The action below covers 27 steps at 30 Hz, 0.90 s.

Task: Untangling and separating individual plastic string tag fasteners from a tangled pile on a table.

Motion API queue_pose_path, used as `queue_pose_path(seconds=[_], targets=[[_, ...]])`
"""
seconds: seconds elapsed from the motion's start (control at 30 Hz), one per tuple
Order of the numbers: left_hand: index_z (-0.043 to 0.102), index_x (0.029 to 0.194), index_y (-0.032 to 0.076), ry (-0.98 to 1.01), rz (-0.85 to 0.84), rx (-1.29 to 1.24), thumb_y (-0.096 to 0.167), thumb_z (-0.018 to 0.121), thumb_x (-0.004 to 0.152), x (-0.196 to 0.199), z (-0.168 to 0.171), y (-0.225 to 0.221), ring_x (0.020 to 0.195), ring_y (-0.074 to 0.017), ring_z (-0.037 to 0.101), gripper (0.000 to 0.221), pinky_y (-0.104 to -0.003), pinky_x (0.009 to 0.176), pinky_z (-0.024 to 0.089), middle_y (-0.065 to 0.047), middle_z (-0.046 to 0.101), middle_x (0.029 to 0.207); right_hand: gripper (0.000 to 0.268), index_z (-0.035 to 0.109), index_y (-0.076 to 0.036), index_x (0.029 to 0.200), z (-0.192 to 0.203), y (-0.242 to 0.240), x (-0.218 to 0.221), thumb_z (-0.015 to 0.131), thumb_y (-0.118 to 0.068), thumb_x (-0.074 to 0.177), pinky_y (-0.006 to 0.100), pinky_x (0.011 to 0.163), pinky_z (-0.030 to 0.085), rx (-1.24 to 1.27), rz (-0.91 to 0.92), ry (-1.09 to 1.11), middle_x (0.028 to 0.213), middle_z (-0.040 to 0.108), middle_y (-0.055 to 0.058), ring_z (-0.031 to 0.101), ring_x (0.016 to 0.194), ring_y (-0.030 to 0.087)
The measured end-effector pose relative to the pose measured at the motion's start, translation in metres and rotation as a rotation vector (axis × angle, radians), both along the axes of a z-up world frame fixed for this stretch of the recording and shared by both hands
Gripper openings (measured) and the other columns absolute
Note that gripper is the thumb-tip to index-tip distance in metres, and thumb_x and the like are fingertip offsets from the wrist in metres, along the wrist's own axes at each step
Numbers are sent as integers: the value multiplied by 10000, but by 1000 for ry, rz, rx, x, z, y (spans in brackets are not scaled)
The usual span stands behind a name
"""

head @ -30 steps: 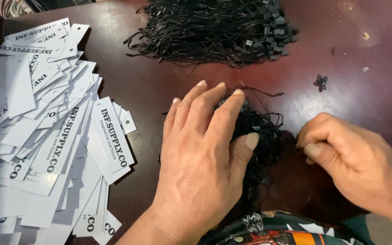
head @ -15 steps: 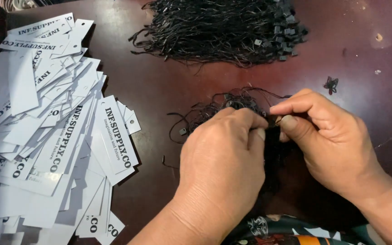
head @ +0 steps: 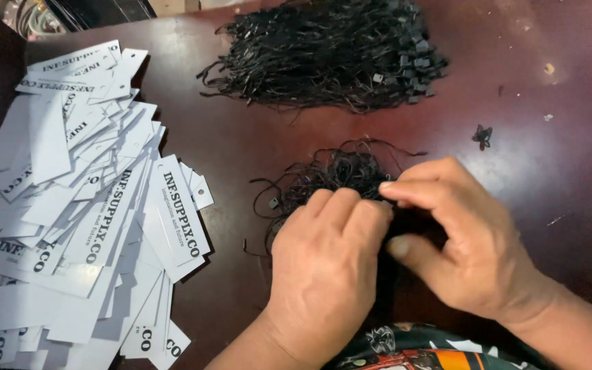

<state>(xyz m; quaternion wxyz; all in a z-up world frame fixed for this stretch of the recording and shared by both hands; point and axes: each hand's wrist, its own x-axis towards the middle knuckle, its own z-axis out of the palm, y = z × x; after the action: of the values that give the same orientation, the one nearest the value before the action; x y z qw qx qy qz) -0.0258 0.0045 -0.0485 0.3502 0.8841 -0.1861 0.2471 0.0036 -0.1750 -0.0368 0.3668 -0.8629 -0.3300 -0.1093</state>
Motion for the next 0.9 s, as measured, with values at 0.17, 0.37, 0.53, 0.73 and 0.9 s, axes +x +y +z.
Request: queue_pose_path(seconds=[0.17, 0.37, 0.53, 0.73, 0.9], targets=[[553, 918, 88, -85, -34, 174, 64, 592, 876, 7, 10, 0, 712, -298, 481, 62, -432, 556, 382, -66, 497, 821, 275, 633, -23, 1112, 4, 2, 1, 601, -251, 961, 374, 935, 507, -34, 25, -87, 1121, 635, 135, 625, 1011, 267], [551, 911, 54, -108, -115, 27, -38, 535, 925, 2, 23, -4, 672, -314, 453, 95, -447, 605, 374, -92, 490, 780, 192, 626, 33, 1021, 3, 3, 1, 661, 44, 833, 358, 893, 533, 13, 56, -118, 1059, 636, 146, 619, 961, 284], [629, 997, 129, 248, -69, -223, 129, 497, 993, 0, 26, -1, 869, -241, 670, 131, -388, 726, 517, -5, 699, 940, 206, 607, 11, 974, 2, -2, 0, 506, -162, 1023, 343, 819, 540, 46, 36, -111, 1021, 653, 146, 638, 887, 256], [696, 1066, 151, 451, -99, -205, 145, 528, 975, -5, 22, 14, 739, -239, 686, 192, -370, 690, 531, -14, 656, 912, 145, 718, -55, 1061, -7, -10, 1, 600, -131, 1023, 257, 723, 456, 64, -203, 17, 905, 673, 59, 603, 726, 141], [724, 1026, 187, 599, -26, -194, 168, 568, 964, -4, 25, 20, 664, -207, 656, 170, -358, 650, 528, 19, 626, 880, 189, 758, -84, 1119, -6, -12, 5, 602, -161, 1045, 243, 787, 487, 139, -439, 252, 855, 682, 34, 648, 794, 124]])
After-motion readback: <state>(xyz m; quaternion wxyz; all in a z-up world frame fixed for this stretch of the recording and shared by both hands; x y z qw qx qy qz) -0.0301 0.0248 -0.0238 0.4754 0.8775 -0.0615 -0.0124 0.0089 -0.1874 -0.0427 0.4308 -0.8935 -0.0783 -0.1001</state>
